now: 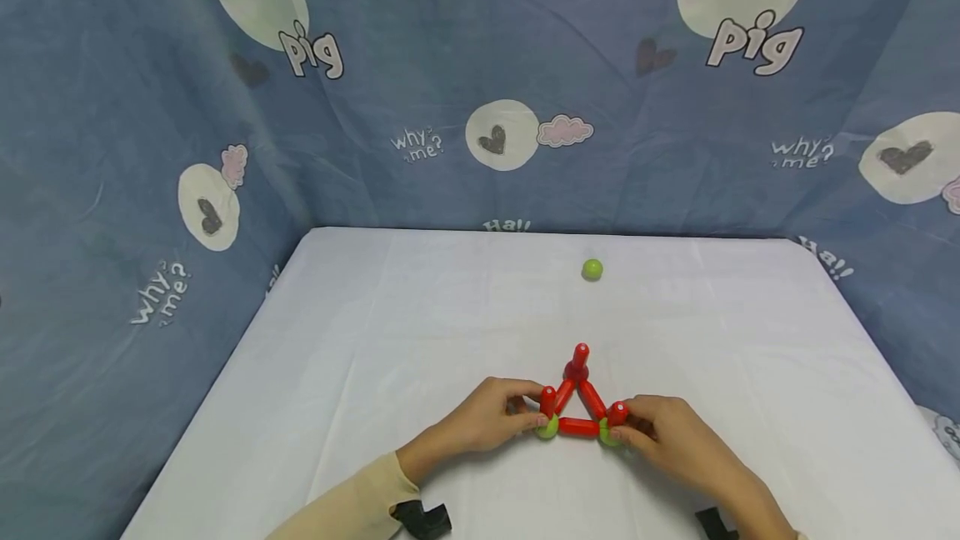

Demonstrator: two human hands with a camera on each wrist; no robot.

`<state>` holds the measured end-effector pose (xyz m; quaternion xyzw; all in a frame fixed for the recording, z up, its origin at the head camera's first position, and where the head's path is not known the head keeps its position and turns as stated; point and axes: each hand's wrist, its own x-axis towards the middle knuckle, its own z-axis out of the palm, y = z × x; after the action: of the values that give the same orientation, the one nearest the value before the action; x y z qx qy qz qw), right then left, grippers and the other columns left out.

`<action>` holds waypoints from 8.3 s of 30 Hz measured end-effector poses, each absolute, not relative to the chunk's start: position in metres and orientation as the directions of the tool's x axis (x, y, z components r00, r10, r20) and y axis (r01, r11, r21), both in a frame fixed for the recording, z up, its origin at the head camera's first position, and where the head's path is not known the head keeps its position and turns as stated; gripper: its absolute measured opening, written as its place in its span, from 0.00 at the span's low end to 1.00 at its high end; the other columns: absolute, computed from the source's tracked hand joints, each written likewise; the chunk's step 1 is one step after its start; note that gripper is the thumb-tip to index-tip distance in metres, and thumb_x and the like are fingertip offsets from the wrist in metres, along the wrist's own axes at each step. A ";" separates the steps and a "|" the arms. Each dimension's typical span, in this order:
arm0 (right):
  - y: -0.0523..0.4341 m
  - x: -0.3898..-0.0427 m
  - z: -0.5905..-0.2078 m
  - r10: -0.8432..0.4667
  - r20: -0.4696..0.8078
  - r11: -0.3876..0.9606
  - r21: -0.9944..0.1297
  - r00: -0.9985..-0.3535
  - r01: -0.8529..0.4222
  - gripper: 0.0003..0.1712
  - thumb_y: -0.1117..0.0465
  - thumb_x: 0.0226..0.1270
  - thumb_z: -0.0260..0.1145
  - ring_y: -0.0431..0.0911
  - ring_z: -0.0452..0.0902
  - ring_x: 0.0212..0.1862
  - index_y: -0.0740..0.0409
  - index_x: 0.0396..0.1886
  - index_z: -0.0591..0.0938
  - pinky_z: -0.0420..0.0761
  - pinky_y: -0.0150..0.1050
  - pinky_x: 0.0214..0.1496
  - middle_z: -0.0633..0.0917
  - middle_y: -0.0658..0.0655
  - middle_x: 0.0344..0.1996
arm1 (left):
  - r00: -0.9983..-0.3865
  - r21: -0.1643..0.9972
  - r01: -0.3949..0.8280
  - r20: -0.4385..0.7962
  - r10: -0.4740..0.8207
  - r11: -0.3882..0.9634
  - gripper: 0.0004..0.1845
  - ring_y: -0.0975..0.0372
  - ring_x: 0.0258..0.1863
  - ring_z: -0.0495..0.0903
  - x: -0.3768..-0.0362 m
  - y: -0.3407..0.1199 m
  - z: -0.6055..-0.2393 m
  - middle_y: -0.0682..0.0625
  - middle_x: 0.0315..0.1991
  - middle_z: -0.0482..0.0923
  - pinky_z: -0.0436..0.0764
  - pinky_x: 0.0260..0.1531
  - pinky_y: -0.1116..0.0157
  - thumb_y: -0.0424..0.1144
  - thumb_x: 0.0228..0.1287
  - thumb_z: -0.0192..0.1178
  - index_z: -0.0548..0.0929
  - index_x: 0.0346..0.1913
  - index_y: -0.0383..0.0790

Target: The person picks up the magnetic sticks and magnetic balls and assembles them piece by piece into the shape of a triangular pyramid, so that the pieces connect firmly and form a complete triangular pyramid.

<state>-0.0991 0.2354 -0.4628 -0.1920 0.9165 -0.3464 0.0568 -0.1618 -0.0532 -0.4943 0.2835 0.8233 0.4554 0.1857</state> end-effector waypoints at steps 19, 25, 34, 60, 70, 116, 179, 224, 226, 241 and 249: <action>0.230 -0.101 -0.464 -0.346 0.008 0.719 -0.640 -0.938 -0.271 0.07 0.52 0.64 0.74 0.30 0.67 0.25 0.42 0.29 0.83 0.73 0.28 0.27 0.75 0.38 0.20 | -0.769 0.855 0.341 0.014 0.640 0.391 0.15 0.74 0.36 0.80 -0.161 -0.051 -0.496 0.54 0.47 0.89 0.80 0.39 0.74 0.42 0.66 0.70 0.88 0.55 0.45; 0.228 -0.100 -0.463 -0.333 0.011 0.729 -0.632 -0.943 -0.265 0.09 0.52 0.64 0.75 0.30 0.66 0.25 0.43 0.27 0.82 0.72 0.28 0.26 0.74 0.38 0.19 | -0.777 0.851 0.335 0.007 0.629 0.404 0.16 0.74 0.36 0.79 -0.161 -0.050 -0.497 0.56 0.46 0.89 0.80 0.40 0.74 0.43 0.65 0.71 0.89 0.54 0.46; 0.223 -0.101 -0.463 -0.305 0.027 0.754 -0.604 -0.952 -0.259 0.09 0.52 0.64 0.75 0.30 0.64 0.24 0.45 0.28 0.83 0.69 0.28 0.25 0.72 0.39 0.19 | -0.793 0.855 0.331 0.023 0.609 0.398 0.16 0.74 0.33 0.77 -0.160 -0.047 -0.494 0.58 0.42 0.88 0.80 0.36 0.74 0.43 0.63 0.73 0.90 0.53 0.46; 0.214 -0.100 -0.462 -0.248 0.028 0.802 -0.555 -0.968 -0.221 0.12 0.51 0.64 0.74 0.32 0.61 0.21 0.47 0.25 0.82 0.64 0.28 0.23 0.69 0.41 0.16 | -0.807 0.834 0.364 0.060 0.588 0.415 0.17 0.75 0.32 0.76 -0.158 -0.042 -0.496 0.56 0.42 0.88 0.79 0.36 0.75 0.44 0.62 0.73 0.90 0.52 0.44; 0.210 -0.100 -0.462 -0.237 0.050 0.826 -0.515 -0.970 -0.229 0.14 0.52 0.63 0.75 0.32 0.59 0.20 0.47 0.23 0.81 0.62 0.27 0.23 0.66 0.41 0.14 | -0.810 0.831 0.368 0.066 0.582 0.418 0.16 0.75 0.31 0.75 -0.159 -0.041 -0.496 0.57 0.40 0.88 0.78 0.34 0.75 0.44 0.62 0.74 0.90 0.51 0.44; 0.218 -0.099 -0.457 -0.301 0.025 0.811 -0.520 -0.953 -0.269 0.14 0.47 0.64 0.74 0.30 0.65 0.23 0.53 0.36 0.88 0.70 0.27 0.26 0.75 0.38 0.19 | -0.825 0.816 0.390 0.104 0.556 0.426 0.14 0.76 0.27 0.73 -0.157 -0.035 -0.501 0.57 0.37 0.87 0.77 0.30 0.76 0.44 0.61 0.75 0.91 0.49 0.45; 0.225 -0.168 -0.467 -0.495 0.092 0.605 -0.677 -0.864 -0.419 0.16 0.67 0.65 0.72 0.37 0.84 0.42 0.52 0.53 0.86 0.85 0.30 0.45 0.90 0.50 0.45 | -0.832 0.832 0.341 0.051 0.552 0.437 0.15 0.75 0.28 0.73 -0.155 -0.036 -0.496 0.56 0.38 0.87 0.76 0.30 0.76 0.46 0.63 0.73 0.91 0.49 0.44; 0.278 -0.184 -0.465 -0.199 0.049 0.706 -0.685 -0.979 -0.178 0.32 0.59 0.70 0.70 0.50 0.88 0.49 0.58 0.71 0.73 0.82 0.31 0.48 0.91 0.51 0.43 | -0.845 0.825 0.350 0.074 0.530 0.444 0.14 0.77 0.26 0.74 -0.153 -0.038 -0.497 0.57 0.38 0.87 0.77 0.30 0.76 0.45 0.62 0.74 0.91 0.49 0.45; 0.284 -0.187 -0.467 -0.175 0.028 0.711 -0.688 -0.984 -0.146 0.33 0.59 0.72 0.69 0.51 0.88 0.51 0.58 0.73 0.71 0.81 0.29 0.47 0.91 0.53 0.44 | -0.847 0.830 0.342 0.068 0.528 0.441 0.14 0.76 0.26 0.73 -0.153 -0.038 -0.497 0.57 0.39 0.87 0.77 0.30 0.76 0.45 0.62 0.74 0.91 0.49 0.45; 0.297 -0.221 -0.467 -0.158 -0.060 0.682 -0.729 -0.986 -0.065 0.39 0.47 0.76 0.63 0.37 0.86 0.46 0.62 0.77 0.64 0.78 0.25 0.47 0.89 0.61 0.50 | -0.839 0.834 0.341 0.061 0.541 0.434 0.14 0.77 0.26 0.72 -0.153 -0.037 -0.499 0.58 0.38 0.87 0.76 0.29 0.77 0.45 0.62 0.73 0.91 0.49 0.46; 0.292 -0.244 -0.474 -0.152 -0.093 0.652 -0.758 -0.984 -0.029 0.40 0.46 0.77 0.62 0.40 0.87 0.46 0.63 0.77 0.63 0.80 0.28 0.50 0.88 0.63 0.51 | -0.835 0.838 0.330 0.044 0.549 0.435 0.15 0.78 0.26 0.73 -0.153 -0.036 -0.499 0.59 0.38 0.86 0.77 0.29 0.77 0.45 0.62 0.73 0.91 0.50 0.46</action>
<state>-0.2440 0.2920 -0.4736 -0.0501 0.9058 -0.4142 0.0743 -0.1527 -0.0359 -0.4992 0.2620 0.8387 0.4625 0.1185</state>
